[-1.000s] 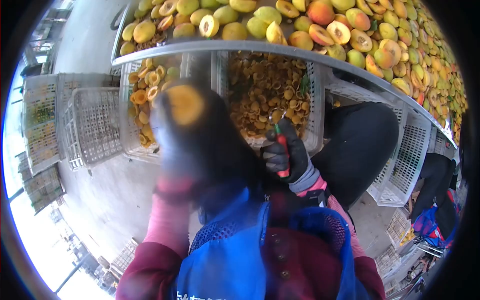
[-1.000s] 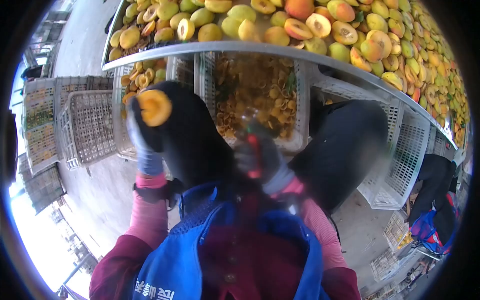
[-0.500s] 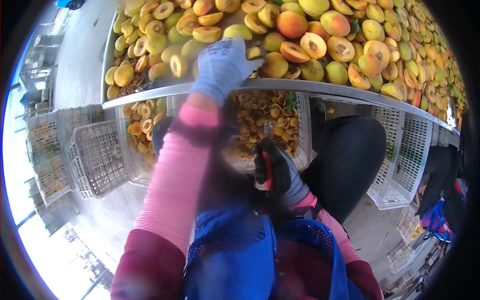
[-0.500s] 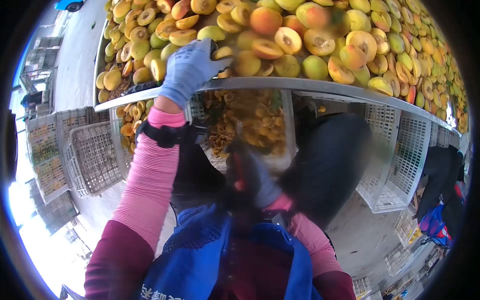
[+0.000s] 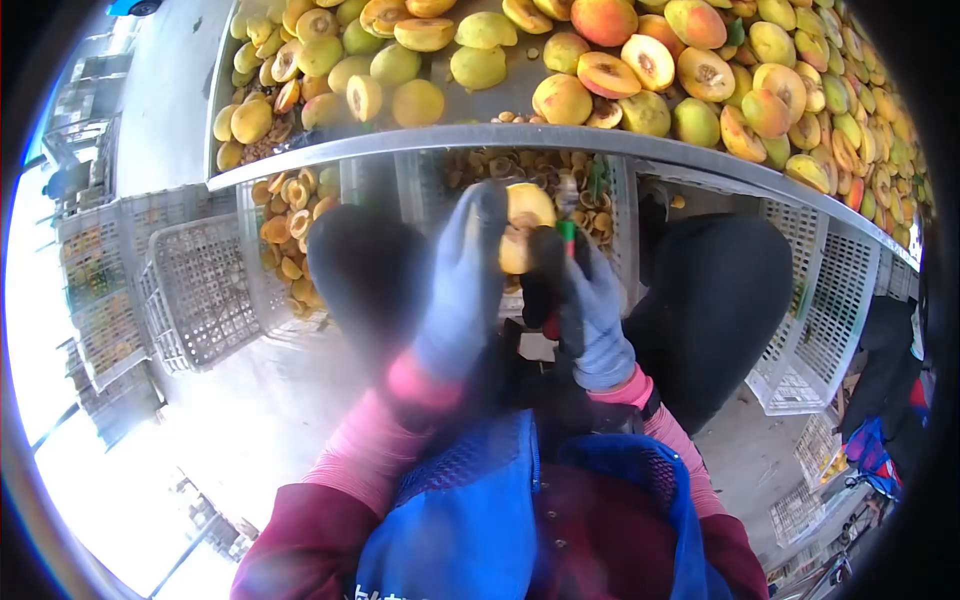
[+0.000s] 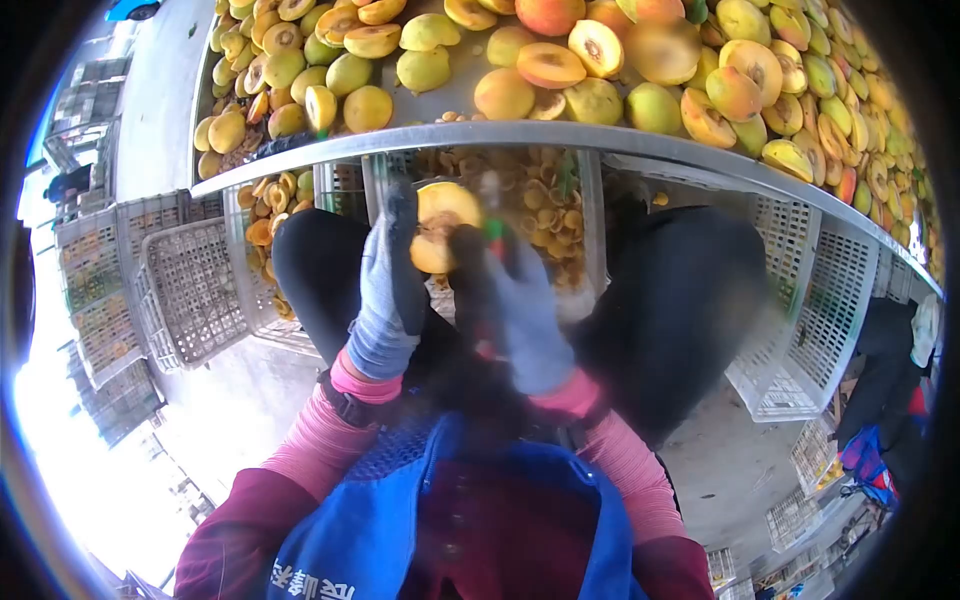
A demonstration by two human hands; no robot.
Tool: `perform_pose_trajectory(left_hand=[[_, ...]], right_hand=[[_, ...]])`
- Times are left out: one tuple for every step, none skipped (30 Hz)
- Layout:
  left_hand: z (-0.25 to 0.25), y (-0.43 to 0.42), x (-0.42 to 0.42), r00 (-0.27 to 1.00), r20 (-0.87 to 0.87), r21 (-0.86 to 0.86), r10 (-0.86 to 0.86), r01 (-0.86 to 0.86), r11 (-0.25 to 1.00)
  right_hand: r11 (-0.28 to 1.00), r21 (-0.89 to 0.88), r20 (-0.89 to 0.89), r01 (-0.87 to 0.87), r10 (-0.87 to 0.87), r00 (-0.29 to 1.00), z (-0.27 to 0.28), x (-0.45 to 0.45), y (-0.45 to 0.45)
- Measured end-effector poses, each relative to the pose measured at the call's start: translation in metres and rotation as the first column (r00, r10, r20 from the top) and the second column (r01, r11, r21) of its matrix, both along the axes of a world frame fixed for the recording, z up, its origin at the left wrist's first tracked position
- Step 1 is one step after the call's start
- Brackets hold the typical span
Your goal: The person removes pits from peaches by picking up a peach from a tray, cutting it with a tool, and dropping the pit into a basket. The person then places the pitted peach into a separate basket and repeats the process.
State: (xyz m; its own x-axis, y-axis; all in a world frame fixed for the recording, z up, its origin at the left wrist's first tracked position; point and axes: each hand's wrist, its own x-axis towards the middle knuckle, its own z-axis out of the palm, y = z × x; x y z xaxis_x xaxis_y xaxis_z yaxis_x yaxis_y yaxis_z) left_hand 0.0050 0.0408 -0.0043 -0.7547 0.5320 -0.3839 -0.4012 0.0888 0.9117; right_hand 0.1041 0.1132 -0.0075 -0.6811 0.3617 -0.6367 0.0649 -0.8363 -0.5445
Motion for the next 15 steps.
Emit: perform_pose_trajectory(left_hand=[[-0.002, -0.008, -0.002, 0.998, -0.065, -0.053, -0.012, 0.008, 0.999], [0.019, -0.007, -0.004, 0.998, -0.001, -0.002, -0.065, 0.065, 0.998], [0.020, -0.009, -0.003, 0.997, -0.065, -0.017, -0.042, 0.041, 0.999], [0.023, -0.015, -0.006, 0.983, -0.128, -0.037, -0.128, 0.124, 0.992], [0.025, -0.020, -0.006, 0.977, -0.154, -0.047, -0.150, 0.145, 0.988], [0.026, -0.025, -0.007, 0.969, -0.180, -0.057, -0.172, 0.164, 0.985], [0.024, -0.025, -0.003, 0.977, -0.170, -0.049, -0.131, 0.124, 0.991], [0.023, -0.026, 0.001, 0.984, -0.155, -0.040, -0.090, 0.085, 0.996], [0.024, -0.028, 0.004, 0.986, -0.143, -0.031, -0.091, 0.088, 0.996], [0.027, -0.030, 0.006, 0.987, -0.132, -0.023, -0.091, 0.089, 0.996], [0.028, -0.031, 0.007, 0.988, -0.121, -0.014, -0.091, 0.090, 0.996], [0.027, -0.033, 0.008, 0.986, -0.135, 0.000, -0.095, 0.095, 0.995], [0.025, -0.035, 0.007, 0.984, -0.149, 0.014, -0.097, 0.100, 0.995], [0.022, -0.038, 0.006, 0.982, -0.164, 0.026, -0.098, 0.103, 0.994], [0.014, -0.043, 0.005, 0.931, -0.331, -0.013, -0.154, 0.158, 0.987]], right_hand=[[0.881, 0.473, -0.007, -0.001, 0.005, 1.000, -0.011, 0.003, -0.004], [0.554, 0.833, -0.013, 0.003, 0.015, 1.000, -0.019, -0.002, -0.008], [0.462, 0.884, 0.035, -0.066, 0.076, 0.997, -0.017, 0.006, -0.012], [0.359, 0.925, 0.083, -0.124, 0.128, 0.988, -0.012, 0.013, -0.015], [0.249, 0.954, 0.128, -0.168, 0.169, 0.977, -0.001, 0.016, -0.017], [0.064, 0.986, 0.143, -0.154, 0.152, 0.978, 0.005, 0.015, -0.019], [0.113, 0.978, 0.159, -0.177, 0.148, 0.976, 0.009, 0.016, -0.021], [0.162, 0.967, 0.176, -0.198, 0.142, 0.974, 0.013, 0.018, -0.023], [0.166, 0.962, 0.196, -0.216, 0.130, 0.972, 0.014, 0.019, -0.026], [0.170, 0.958, 0.215, -0.233, 0.119, 0.969, 0.012, 0.019, -0.030], [0.173, 0.953, 0.233, -0.249, 0.107, 0.967, 0.011, 0.021, -0.033], [0.162, 0.954, 0.240, -0.254, 0.104, 0.965, 0.009, 0.023, -0.036], [0.151, 0.954, 0.245, -0.258, 0.101, 0.964, 0.006, 0.025, -0.039], [0.141, 0.955, 0.250, -0.262, 0.100, 0.963, 0.005, 0.026, -0.041], [0.143, 0.958, 0.237, -0.250, 0.104, 0.966, 0.006, 0.027, -0.043]])
